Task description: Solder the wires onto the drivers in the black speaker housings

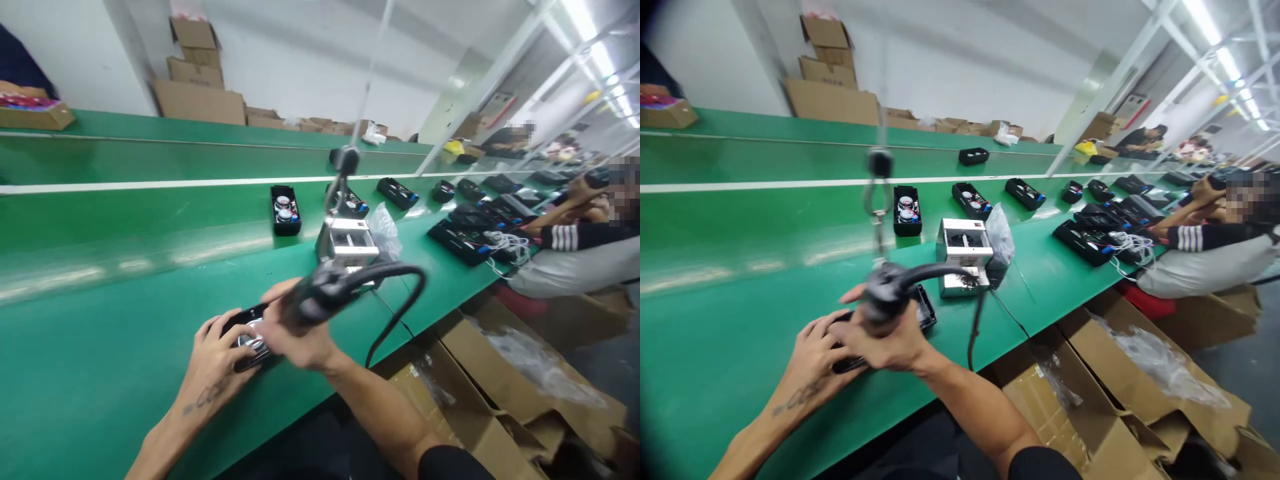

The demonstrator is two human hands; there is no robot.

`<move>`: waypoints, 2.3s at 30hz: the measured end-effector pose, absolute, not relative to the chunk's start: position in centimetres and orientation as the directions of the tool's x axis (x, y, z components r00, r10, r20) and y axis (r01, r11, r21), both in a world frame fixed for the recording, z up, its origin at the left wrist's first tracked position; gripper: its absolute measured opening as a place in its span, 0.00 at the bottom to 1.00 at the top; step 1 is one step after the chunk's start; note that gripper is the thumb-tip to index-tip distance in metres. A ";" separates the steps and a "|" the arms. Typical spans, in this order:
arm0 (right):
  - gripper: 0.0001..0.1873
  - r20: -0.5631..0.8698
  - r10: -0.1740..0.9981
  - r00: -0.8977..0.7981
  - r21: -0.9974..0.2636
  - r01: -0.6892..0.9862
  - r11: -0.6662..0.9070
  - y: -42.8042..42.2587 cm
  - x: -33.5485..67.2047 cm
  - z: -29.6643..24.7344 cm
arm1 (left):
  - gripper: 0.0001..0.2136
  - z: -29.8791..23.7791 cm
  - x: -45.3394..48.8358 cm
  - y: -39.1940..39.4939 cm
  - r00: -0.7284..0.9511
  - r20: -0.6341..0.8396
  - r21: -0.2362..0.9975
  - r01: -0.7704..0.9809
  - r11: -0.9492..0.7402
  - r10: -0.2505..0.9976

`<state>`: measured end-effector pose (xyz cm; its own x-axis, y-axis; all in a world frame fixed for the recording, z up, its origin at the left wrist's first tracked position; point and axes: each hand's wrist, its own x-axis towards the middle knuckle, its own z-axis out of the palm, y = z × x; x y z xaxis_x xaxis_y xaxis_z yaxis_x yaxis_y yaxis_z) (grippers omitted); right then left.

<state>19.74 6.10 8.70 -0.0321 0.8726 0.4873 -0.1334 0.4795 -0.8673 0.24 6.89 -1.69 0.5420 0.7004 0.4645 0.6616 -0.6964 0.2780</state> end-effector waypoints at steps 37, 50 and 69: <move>0.11 0.356 0.836 0.417 -0.687 -0.490 0.537 1.8 28.2 12.7 | 0.17 2.7 11.8 0.6 0.252 -0.400 0.683 -0.559 0.470 0.881; 0.12 0.315 0.804 0.505 -0.611 -0.541 0.579 0.7 26.5 13.1 | 0.19 3.8 13.2 -1.1 0.251 -0.548 0.257 -0.857 0.446 0.798; 0.11 0.403 0.801 0.443 -0.628 -0.502 0.594 1.2 25.9 13.3 | 0.25 2.8 9.2 0.1 0.172 -0.168 0.941 -0.267 0.210 0.971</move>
